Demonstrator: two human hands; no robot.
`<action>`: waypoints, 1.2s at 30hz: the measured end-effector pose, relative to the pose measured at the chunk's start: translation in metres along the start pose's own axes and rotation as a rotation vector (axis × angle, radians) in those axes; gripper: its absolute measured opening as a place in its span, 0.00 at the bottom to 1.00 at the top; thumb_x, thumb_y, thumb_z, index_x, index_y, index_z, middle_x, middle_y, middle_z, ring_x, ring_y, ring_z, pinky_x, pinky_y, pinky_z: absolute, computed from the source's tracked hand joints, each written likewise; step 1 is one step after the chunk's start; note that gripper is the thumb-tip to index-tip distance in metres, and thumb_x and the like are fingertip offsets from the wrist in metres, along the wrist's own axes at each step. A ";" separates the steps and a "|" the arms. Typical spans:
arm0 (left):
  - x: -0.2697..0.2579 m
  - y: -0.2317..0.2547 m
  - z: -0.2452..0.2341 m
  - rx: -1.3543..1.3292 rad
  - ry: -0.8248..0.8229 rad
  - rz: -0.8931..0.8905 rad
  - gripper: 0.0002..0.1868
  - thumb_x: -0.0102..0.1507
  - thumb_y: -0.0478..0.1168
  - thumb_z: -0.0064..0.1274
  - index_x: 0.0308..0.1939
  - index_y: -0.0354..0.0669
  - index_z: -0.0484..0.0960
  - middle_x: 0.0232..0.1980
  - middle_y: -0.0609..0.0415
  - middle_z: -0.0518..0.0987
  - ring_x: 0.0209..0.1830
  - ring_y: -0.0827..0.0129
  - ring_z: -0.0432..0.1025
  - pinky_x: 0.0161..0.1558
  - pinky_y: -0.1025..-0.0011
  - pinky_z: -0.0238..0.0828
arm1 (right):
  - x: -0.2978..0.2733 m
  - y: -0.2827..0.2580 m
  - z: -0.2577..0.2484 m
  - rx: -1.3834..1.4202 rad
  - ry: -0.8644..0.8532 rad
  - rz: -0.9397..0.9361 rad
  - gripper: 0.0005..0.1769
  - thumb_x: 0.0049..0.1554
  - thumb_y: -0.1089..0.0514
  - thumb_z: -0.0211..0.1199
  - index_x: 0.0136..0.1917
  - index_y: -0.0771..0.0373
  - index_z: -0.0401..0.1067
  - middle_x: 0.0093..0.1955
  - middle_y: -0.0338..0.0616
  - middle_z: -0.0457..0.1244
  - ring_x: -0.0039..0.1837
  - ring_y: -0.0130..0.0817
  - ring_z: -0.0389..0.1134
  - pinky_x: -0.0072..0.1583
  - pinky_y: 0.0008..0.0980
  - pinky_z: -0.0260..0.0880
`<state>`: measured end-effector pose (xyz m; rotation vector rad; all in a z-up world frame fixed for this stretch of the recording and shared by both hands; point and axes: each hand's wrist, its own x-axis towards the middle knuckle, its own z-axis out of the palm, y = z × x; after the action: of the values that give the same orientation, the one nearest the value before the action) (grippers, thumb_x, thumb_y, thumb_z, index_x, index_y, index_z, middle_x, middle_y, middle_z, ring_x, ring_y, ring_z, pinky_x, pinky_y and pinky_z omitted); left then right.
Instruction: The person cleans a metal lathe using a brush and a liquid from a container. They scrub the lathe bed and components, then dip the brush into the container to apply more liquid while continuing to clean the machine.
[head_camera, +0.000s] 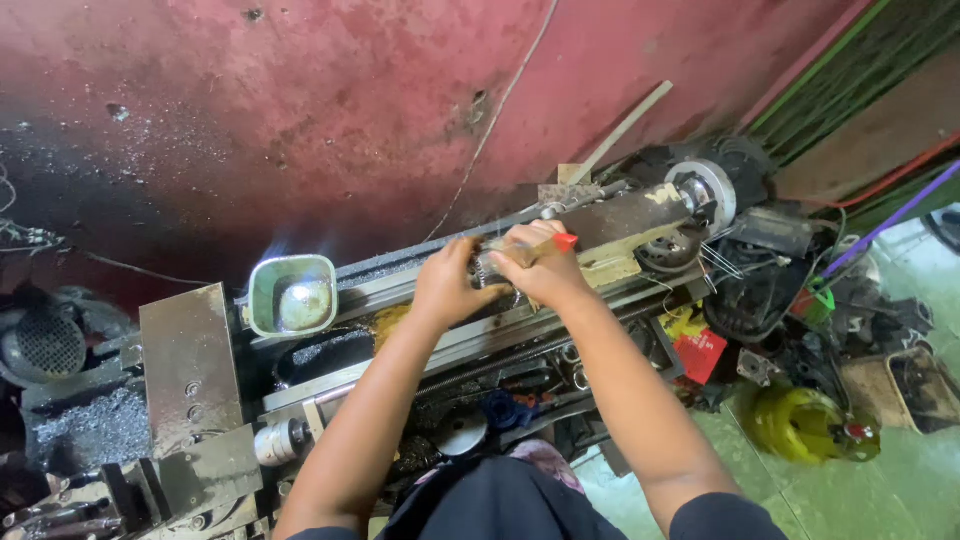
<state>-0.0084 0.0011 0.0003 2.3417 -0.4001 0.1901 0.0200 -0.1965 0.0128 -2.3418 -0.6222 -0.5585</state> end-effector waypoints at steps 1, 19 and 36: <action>-0.001 -0.002 0.001 0.003 0.006 -0.002 0.43 0.45 0.57 0.72 0.61 0.49 0.74 0.51 0.47 0.80 0.49 0.44 0.78 0.53 0.49 0.74 | 0.003 0.003 0.002 0.003 -0.001 -0.007 0.14 0.47 0.44 0.74 0.41 0.47 0.73 0.37 0.38 0.70 0.48 0.37 0.73 0.61 0.36 0.65; -0.012 -0.030 0.033 0.072 0.221 0.197 0.31 0.51 0.48 0.63 0.59 0.50 0.79 0.50 0.56 0.83 0.51 0.60 0.80 0.54 0.60 0.70 | -0.035 -0.004 0.033 -0.016 0.136 -0.109 0.12 0.51 0.44 0.71 0.38 0.45 0.68 0.33 0.29 0.65 0.43 0.32 0.70 0.57 0.34 0.62; 0.001 -0.037 0.028 0.139 0.121 0.184 0.39 0.43 0.54 0.70 0.58 0.51 0.79 0.48 0.52 0.85 0.48 0.57 0.81 0.61 0.60 0.66 | -0.011 -0.004 0.017 0.008 0.200 -0.128 0.14 0.49 0.45 0.73 0.37 0.53 0.72 0.36 0.41 0.69 0.45 0.43 0.73 0.55 0.39 0.65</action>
<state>0.0061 0.0062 -0.0437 2.4133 -0.5579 0.4580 0.0133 -0.1853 -0.0035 -2.2145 -0.6813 -0.8348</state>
